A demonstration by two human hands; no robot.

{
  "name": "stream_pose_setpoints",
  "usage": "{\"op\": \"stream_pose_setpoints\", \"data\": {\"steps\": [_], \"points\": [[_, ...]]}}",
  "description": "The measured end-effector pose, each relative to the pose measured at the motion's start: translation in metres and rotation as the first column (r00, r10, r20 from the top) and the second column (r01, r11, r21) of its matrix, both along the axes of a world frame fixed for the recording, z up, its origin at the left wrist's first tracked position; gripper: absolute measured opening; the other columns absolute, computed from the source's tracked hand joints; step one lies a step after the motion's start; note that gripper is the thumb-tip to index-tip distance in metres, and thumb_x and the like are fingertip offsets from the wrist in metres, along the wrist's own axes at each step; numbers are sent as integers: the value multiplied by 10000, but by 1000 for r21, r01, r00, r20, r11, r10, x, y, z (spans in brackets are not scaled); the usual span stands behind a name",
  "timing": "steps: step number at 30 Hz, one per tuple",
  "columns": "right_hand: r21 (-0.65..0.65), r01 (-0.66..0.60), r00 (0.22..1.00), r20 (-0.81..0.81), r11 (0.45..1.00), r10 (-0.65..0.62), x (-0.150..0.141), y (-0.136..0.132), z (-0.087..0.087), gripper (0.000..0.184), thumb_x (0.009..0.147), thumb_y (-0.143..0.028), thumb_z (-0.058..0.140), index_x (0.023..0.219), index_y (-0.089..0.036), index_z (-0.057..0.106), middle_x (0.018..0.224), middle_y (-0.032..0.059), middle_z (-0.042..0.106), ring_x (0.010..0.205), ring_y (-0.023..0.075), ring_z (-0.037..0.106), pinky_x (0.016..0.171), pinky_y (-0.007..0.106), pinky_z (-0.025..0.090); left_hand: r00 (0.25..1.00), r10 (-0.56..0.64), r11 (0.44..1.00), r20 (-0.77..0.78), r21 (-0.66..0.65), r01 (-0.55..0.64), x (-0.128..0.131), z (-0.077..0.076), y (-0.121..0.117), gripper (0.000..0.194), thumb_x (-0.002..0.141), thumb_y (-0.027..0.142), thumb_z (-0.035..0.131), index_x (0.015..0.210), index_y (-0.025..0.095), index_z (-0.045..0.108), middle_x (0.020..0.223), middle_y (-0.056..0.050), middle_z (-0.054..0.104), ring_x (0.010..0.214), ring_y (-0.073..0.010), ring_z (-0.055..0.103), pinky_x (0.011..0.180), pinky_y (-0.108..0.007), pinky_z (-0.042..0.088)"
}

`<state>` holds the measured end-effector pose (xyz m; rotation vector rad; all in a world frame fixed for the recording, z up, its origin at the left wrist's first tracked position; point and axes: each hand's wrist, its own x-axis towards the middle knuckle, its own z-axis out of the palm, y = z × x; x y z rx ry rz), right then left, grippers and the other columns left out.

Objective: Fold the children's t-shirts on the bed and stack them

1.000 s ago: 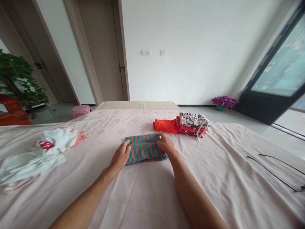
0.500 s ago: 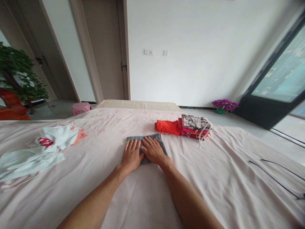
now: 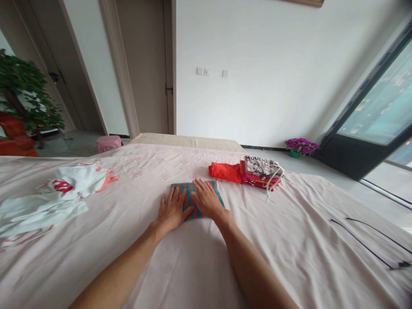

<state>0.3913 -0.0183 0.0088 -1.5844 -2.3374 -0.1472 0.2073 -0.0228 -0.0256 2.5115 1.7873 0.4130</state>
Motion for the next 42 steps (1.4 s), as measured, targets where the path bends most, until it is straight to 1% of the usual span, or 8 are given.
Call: {"op": "stream_pose_setpoints", "data": {"steps": [3,10,14,18,23,32,37,42], "points": [[-52,-36,998,43,998,38,-2,-3,-11,512,1021,-396,350,1491,-206,424,1564,89,365,1466,240,285,1194,441,218,1000,-11,1000,-4,30,11,-3,0,-1,751,920,622,389,1531,189,330,1615,-172,243,1497,-348,186,1156,-598,193],[-171,412,911,70,895,-406,36,12,-21,586,1014,-433,293,1516,-139,367,1584,134,313,1480,283,238,1182,539,151,1000,21,1000,-20,20,-20,-22,2,-18,759,930,621,368,1532,161,328,1598,-193,273,1458,-362,289,1158,-585,210],[-74,559,829,15,826,-560,47,17,-9,613,1010,-438,293,1473,-60,424,1555,178,356,1480,300,224,1190,521,106,983,185,980,0,72,-185,-40,-4,-20,697,954,566,351,1483,118,417,1524,-228,405,1435,-361,336,1154,-574,237],[59,418,908,-62,906,-415,26,10,10,600,1022,-432,262,1513,-104,367,1593,133,293,1498,258,180,1204,471,90,944,320,939,84,103,-328,-39,-1,-12,618,988,479,277,1429,95,480,1489,-223,458,1407,-349,384,1132,-539,302],[-20,-10,999,35,1000,11,-4,-2,1,558,1021,-426,311,1526,-195,359,1583,80,328,1483,231,236,1202,434,168,997,36,992,64,120,-44,-13,5,-9,610,978,468,341,1479,128,420,1562,-164,375,1472,-313,274,1171,-483,266],[-162,383,924,54,909,-379,32,11,-25,592,1019,-464,285,1530,-169,339,1602,120,278,1469,289,252,1166,548,177,996,76,997,-49,6,-76,-34,6,-10,598,967,489,382,1482,188,424,1547,-165,400,1427,-360,349,1146,-563,247],[3,357,934,-25,934,-357,24,5,-10,489,993,-355,381,1419,-152,508,1537,127,409,1441,306,282,1175,504,144,982,155,986,105,51,-161,-30,18,5,453,994,327,312,1314,203,607,1457,-137,518,1377,-291,429,1128,-473,320],[-17,164,958,-236,986,-163,-3,6,3,392,938,-190,412,1251,-207,647,1274,73,649,1202,214,530,1061,306,333,966,182,982,186,20,-189,-8,19,21,469,1007,357,294,1326,187,592,1383,-147,578,1325,-296,477,1089,-479,364]]}}
